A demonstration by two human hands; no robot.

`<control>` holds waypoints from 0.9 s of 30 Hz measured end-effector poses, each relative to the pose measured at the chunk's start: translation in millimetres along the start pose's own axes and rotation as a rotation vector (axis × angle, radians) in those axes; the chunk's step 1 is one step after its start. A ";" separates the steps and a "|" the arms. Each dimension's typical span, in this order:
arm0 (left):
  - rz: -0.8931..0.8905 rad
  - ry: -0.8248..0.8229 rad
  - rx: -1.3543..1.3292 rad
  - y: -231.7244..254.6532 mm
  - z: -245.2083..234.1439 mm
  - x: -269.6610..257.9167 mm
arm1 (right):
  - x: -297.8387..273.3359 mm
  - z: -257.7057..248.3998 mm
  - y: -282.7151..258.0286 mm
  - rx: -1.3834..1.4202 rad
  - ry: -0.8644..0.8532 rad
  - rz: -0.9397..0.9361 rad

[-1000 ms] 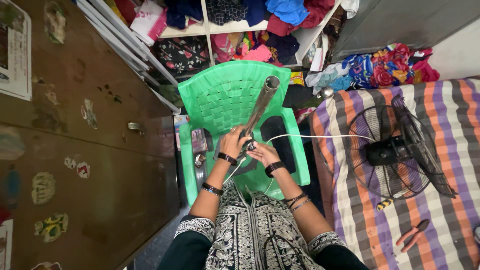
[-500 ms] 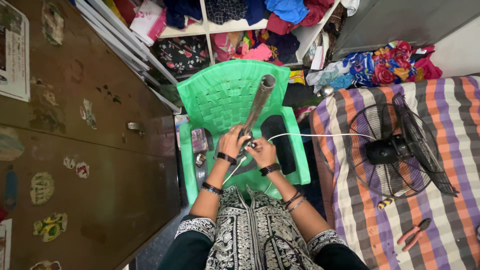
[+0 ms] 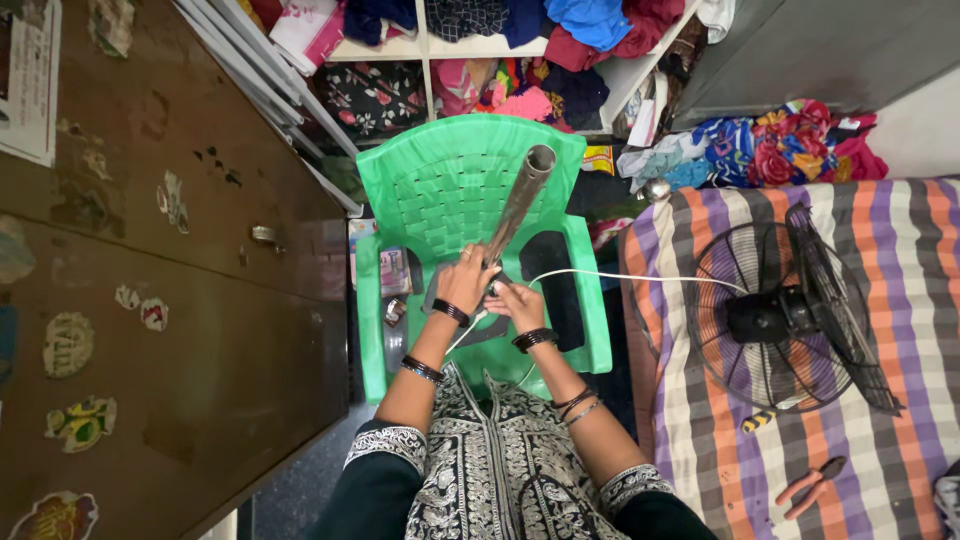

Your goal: The person assembles an electric fan by attaching the fan head to the stand and securing it with a knob. They then insert the metal stand pole into the base and tighten it to complete the assembly.

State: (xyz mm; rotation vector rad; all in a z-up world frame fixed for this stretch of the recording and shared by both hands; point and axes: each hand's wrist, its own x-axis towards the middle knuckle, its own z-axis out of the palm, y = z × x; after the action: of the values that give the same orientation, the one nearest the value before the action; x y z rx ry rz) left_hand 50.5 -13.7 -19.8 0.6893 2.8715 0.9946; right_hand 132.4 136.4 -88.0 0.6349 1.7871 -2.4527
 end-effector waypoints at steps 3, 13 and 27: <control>-0.048 -0.023 -0.002 1.2 4.7 0.9 | -7.6 9.8 1.8 -0.209 0.083 -0.176; 0.049 0.032 -0.159 -0.1 -1.0 12.6 | 19.9 -19.2 -25.3 0.200 -0.335 0.386; -0.060 0.111 -0.233 30.3 -22.7 27.7 | 6.4 -7.2 -17.4 0.310 -0.112 0.327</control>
State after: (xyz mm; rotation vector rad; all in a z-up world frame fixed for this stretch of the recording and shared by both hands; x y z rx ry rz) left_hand 33.9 5.8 19.5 0.5434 2.7814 1.3695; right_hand 124.1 150.1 -76.3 0.7236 1.1645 -2.4904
